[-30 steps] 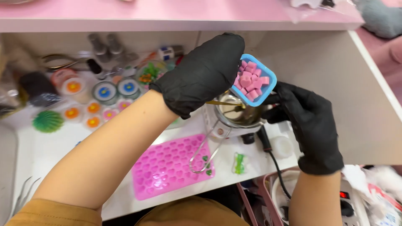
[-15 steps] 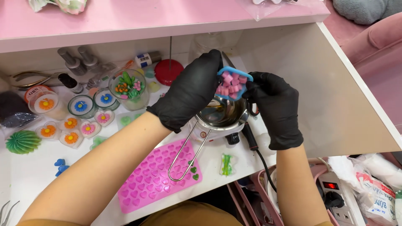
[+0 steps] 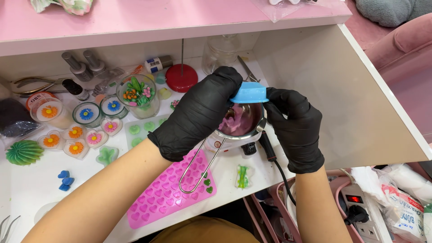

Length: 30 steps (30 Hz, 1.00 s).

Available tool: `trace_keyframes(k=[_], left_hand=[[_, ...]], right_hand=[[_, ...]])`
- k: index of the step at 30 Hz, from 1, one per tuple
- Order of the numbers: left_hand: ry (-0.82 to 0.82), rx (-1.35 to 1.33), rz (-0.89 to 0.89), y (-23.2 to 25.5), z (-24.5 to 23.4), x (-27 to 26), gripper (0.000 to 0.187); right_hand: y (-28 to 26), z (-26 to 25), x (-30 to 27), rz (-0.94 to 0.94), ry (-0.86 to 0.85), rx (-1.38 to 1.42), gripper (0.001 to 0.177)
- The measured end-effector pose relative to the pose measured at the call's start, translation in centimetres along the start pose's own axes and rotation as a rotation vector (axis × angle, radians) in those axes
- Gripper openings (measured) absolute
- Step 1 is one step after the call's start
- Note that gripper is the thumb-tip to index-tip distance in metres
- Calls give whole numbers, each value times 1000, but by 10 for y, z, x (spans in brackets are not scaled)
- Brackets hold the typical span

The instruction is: The person is melting wax on a small burner and pouring it into heart-shaped and flower-shaped molds.

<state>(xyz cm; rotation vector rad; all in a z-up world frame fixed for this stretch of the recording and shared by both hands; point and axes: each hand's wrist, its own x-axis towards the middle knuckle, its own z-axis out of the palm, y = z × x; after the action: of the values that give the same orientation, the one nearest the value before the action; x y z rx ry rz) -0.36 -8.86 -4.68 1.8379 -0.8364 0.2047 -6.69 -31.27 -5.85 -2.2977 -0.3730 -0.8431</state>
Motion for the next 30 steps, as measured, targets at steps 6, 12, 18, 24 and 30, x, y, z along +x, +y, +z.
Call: trace_keyframes(k=[6, 12, 18, 24, 30], left_hand=[[23, 109, 113, 1, -4, 6, 24], [13, -171, -98, -13, -3, 12, 27], [94, -471, -230, -16, -20, 21, 26], [127, -523, -427, 28, -88, -4, 26], [109, -332, -594, 26, -166, -74, 26]], right_hand=[[0, -1, 0, 180, 12, 164, 20], [-4, -1, 7, 402, 57, 517, 28], [-1, -6, 8, 402, 62, 598, 31], [3, -19, 2, 388, 58, 542, 26], [4, -27, -5, 364, 21, 453, 15]])
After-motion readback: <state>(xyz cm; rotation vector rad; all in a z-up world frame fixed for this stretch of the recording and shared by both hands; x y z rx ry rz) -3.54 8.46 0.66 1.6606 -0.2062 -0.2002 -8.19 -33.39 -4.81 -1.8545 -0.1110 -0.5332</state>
